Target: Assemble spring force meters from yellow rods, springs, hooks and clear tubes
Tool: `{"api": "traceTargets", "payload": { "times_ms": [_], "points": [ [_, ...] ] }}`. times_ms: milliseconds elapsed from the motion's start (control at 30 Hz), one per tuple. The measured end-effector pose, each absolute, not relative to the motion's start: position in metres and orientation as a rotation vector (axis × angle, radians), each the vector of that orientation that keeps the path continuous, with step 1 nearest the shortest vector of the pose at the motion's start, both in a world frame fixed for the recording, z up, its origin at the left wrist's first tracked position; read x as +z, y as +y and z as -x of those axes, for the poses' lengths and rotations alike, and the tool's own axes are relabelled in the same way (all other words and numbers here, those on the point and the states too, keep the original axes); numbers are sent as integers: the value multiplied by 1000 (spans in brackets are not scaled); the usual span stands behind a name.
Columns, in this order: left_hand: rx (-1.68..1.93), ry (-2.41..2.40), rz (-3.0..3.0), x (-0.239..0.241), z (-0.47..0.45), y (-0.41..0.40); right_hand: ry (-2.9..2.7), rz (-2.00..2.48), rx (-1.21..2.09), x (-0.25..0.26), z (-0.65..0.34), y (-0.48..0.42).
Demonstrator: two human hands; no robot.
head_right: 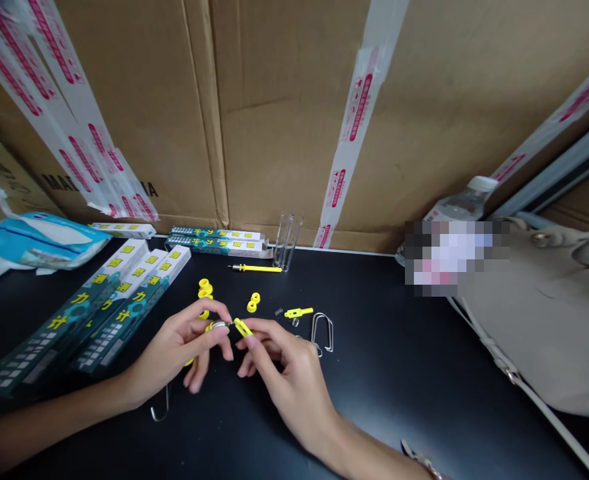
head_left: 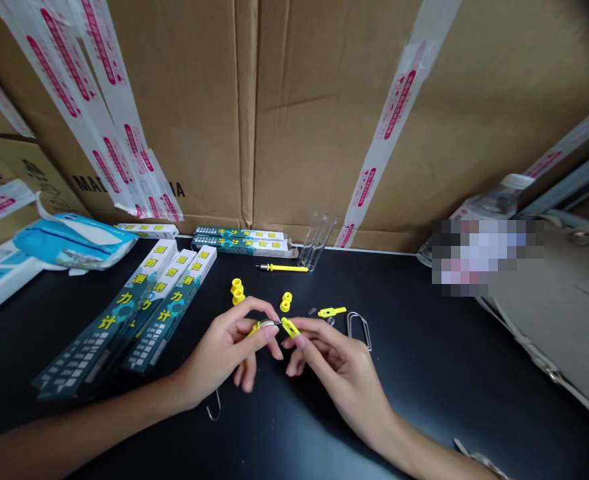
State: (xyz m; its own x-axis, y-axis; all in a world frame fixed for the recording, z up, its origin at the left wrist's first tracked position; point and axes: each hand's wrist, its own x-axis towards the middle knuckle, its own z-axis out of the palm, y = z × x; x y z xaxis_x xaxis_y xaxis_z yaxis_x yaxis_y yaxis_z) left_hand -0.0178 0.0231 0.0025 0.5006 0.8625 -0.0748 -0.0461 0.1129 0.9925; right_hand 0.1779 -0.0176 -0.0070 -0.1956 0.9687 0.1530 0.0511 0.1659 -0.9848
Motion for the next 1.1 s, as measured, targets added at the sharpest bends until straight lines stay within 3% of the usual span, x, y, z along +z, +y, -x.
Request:
{"api": "traceTargets", "payload": {
  "times_ms": [1100],
  "points": [
    [904,812,-1234,3,14,22,-1405,1106,1278,-8,-169,-24]
  ]
}}
